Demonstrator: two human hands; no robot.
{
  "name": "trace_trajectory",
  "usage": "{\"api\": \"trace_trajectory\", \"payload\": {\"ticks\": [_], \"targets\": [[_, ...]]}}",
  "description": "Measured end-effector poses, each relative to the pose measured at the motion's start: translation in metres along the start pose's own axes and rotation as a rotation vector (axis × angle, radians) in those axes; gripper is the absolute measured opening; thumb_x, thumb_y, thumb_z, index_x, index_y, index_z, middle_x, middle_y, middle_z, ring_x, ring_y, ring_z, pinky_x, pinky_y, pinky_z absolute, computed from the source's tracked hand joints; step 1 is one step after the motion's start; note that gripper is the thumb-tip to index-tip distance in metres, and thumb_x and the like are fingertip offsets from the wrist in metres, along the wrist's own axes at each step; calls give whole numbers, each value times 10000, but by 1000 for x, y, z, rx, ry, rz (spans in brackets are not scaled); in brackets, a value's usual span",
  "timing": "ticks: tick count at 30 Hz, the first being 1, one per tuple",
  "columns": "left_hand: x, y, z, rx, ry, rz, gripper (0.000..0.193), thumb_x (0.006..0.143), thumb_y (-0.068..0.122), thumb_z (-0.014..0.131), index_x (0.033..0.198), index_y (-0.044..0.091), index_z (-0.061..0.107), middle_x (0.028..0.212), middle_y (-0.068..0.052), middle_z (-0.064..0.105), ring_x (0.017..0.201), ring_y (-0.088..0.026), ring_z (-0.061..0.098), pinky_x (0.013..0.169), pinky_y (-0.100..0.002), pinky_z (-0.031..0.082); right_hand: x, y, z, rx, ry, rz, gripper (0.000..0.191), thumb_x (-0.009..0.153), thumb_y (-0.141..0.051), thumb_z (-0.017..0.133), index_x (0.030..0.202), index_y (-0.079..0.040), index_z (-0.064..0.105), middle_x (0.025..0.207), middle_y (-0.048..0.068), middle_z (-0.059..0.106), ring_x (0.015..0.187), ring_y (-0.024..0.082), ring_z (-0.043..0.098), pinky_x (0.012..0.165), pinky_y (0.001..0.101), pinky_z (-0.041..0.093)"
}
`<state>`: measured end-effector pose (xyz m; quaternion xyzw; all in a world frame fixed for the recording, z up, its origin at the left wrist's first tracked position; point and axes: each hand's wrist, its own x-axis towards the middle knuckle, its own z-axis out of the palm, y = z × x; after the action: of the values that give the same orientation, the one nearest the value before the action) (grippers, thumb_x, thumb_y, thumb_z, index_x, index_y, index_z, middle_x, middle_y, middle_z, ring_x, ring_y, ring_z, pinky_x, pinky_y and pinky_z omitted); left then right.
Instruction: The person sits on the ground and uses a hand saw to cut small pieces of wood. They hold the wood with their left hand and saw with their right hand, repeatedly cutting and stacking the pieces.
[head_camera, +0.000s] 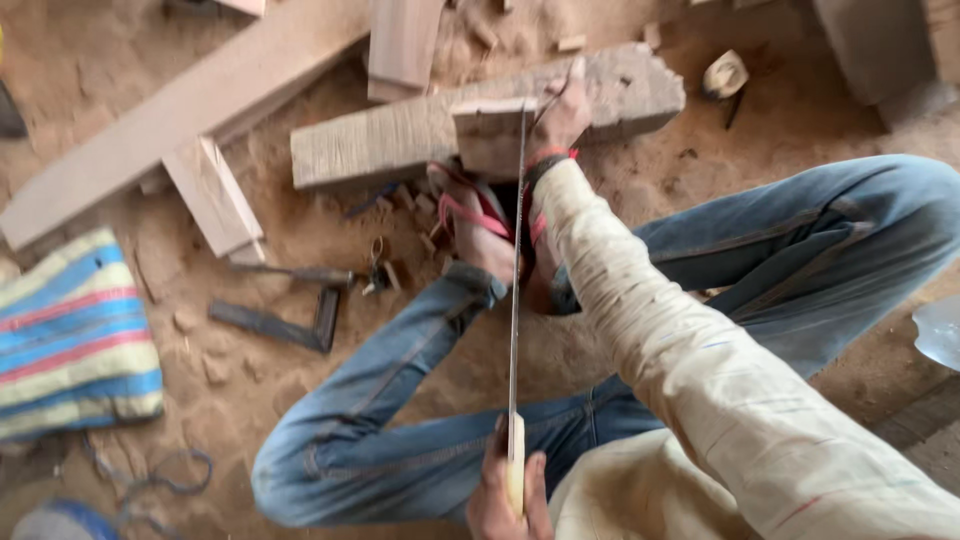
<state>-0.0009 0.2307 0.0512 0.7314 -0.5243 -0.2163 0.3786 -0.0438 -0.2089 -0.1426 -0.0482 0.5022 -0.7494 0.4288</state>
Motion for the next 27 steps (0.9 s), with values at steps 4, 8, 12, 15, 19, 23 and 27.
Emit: {"api": "trace_trajectory", "payload": {"ticks": [4, 8, 12, 15, 19, 23, 27], "targets": [[126, 6, 61, -165, -41, 289, 333, 1070, 60, 557, 1385, -48, 540, 1247, -294, 660, 1109, -449, 674, 923, -432, 541, -7, -8, 2, -170, 45, 92, 594, 1028, -485, 602, 740, 27, 689, 587, -20, 475, 542, 98, 437, 528, 270, 348], [233, 10, 120, -198, -87, 116, 310, 1061, 147, 580, 1340, 18, 542, 1095, -286, 674, 1051, -437, 679, 763, -423, 556, -10, -18, 1, -272, 80, 82, 604, 1012, -506, 555, 767, 5, 765, 583, -7, 523, 544, 127, 476, 554, 294, 366], [147, 8, 79, -289, -129, 118, 300, 1105, 134, 521, 1364, -11, 563, 1256, -246, 692, 1177, -384, 704, 965, -397, 560, -2, -16, 0, -526, 25, -343, 662, 1014, -618, 455, 999, -18, 736, 620, -15, 681, 561, 73, 587, 580, 236, 459], [28, 3, 27, -33, 15, -11, 455, 956, 127, 698, 1340, -72, 558, 1191, -276, 709, 1029, -401, 753, 859, -405, 587, -1, -10, 1, -365, 70, -40, 702, 985, -616, 493, 888, 39, 725, 562, 24, 569, 504, 110, 511, 494, 288, 394], [-4, -16, 15, -52, -46, -57, 395, 963, 127, 691, 1300, -47, 581, 1149, -263, 713, 957, -386, 769, 775, -378, 609, -4, -11, 1, -284, 131, 98, 679, 978, -566, 551, 759, 46, 747, 582, 32, 655, 480, 114, 500, 498, 296, 423], [129, -13, 70, -208, -80, 171, 324, 1061, 108, 557, 1354, -28, 576, 1126, -261, 687, 961, -426, 696, 794, -420, 547, -6, -15, 3, -88, 29, 195, 640, 991, -540, 585, 733, 32, 711, 518, 37, 460, 412, 142, 429, 425, 325, 344], [225, 7, 110, -191, -79, 148, 279, 1062, 144, 586, 1305, 10, 560, 1133, -279, 668, 1027, -456, 661, 800, -427, 550, -2, -10, 3, -161, 117, 7, 605, 975, -516, 607, 684, 11, 669, 520, 54, 536, 430, 155, 493, 453, 317, 420]]}}
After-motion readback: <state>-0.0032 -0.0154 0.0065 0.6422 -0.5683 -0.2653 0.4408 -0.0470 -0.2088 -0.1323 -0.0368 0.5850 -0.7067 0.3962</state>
